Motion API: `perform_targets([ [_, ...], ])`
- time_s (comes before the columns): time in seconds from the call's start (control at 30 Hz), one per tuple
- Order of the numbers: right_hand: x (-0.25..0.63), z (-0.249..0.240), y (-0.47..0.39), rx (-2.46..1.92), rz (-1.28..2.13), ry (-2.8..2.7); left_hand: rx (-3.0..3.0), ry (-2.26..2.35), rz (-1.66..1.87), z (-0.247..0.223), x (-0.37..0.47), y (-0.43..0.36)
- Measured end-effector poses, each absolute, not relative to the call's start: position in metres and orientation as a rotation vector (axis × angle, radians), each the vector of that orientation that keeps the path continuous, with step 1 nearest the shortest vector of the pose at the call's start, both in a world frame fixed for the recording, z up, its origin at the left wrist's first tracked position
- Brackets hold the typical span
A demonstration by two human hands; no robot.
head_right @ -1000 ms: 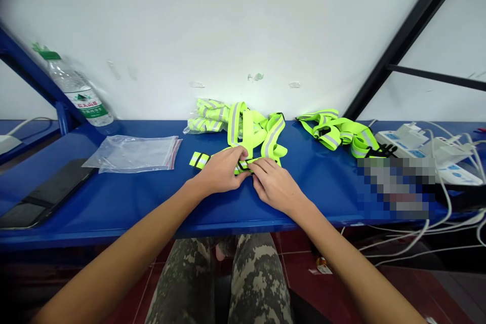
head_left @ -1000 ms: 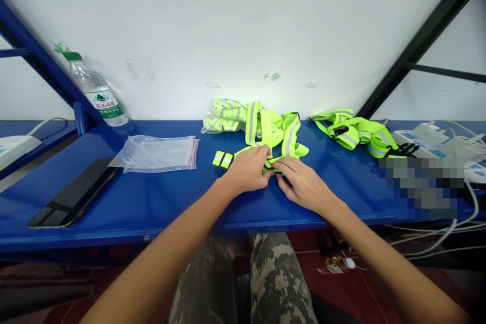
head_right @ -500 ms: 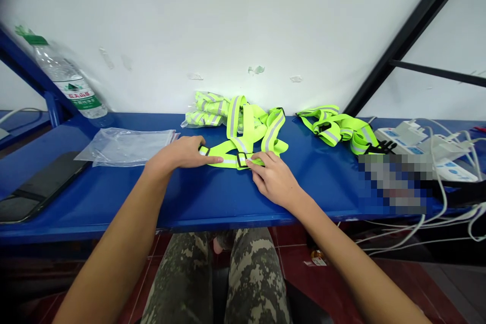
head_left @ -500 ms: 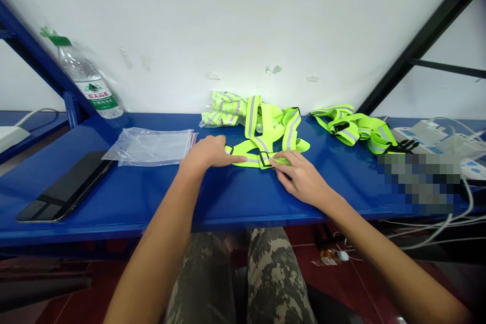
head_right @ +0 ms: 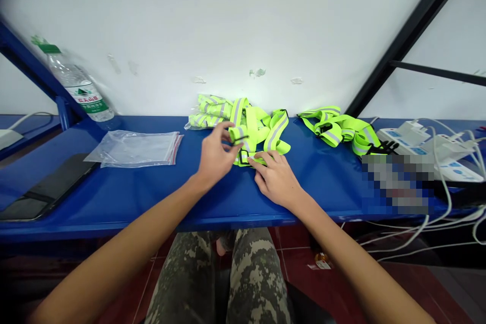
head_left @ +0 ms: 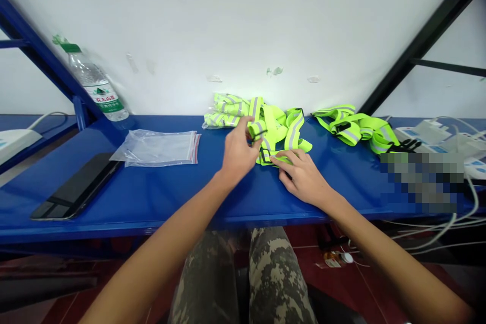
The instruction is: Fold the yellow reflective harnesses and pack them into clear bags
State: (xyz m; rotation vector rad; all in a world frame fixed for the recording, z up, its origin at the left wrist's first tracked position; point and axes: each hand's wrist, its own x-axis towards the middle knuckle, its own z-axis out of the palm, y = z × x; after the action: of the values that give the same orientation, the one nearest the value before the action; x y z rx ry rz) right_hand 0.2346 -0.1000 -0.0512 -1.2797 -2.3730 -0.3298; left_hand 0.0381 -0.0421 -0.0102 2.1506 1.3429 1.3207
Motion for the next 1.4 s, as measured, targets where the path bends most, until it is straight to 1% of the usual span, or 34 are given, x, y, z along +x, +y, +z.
perform_targets([
  [0.1, 0.235, -0.049, -0.099, -1.242, -0.278, -2.369, 2.314, 1.212, 1.219, -0.026, 0.059, -0.05],
  [0.2, 0.237, -0.048, -0.097, -1.151, -0.161, -2.354, 2.531, 1.227, 1.057, -0.035, 0.068, -0.052],
  [0.37, 0.243, -0.051, -0.097, -1.095, 0.069, -2.235, 2.79, 1.231, 0.921, -0.035, 0.066, -0.053],
  [0.5, 0.247, -0.052, -0.097, -1.097, 0.139, -2.135, 2.866, 1.22, 0.848, -0.034, 0.064, -0.056],
  [0.6, 0.248, -0.053, -0.096, -1.104, 0.133, -2.024, 2.908, 1.2, 0.768, -0.034, 0.062, -0.057],
  [0.7, 0.248, -0.053, -0.097, -1.14, 0.045, -1.94, 2.965, 1.132, 0.715, -0.032, 0.061, -0.058],
  [0.93, 0.248, -0.057, -0.108, -1.329, -0.357, -2.09, 3.032, 1.077, 0.557, -0.028, 0.06, -0.06],
  [1.17, 0.254, -0.058, -0.099, -1.38, -0.201, -2.156, 2.892, 1.203, 0.736, -0.037, 0.059, -0.06],
  [1.27, 0.26, -0.052, -0.097, -1.389, -0.148, -2.132, 2.876, 1.153, 0.628, -0.037, 0.059, -0.058],
  [1.4, 0.267, -0.048, -0.101, -1.316, -0.089, -2.161, 3.015, 1.132, 0.413, -0.03, 0.061, -0.056],
])
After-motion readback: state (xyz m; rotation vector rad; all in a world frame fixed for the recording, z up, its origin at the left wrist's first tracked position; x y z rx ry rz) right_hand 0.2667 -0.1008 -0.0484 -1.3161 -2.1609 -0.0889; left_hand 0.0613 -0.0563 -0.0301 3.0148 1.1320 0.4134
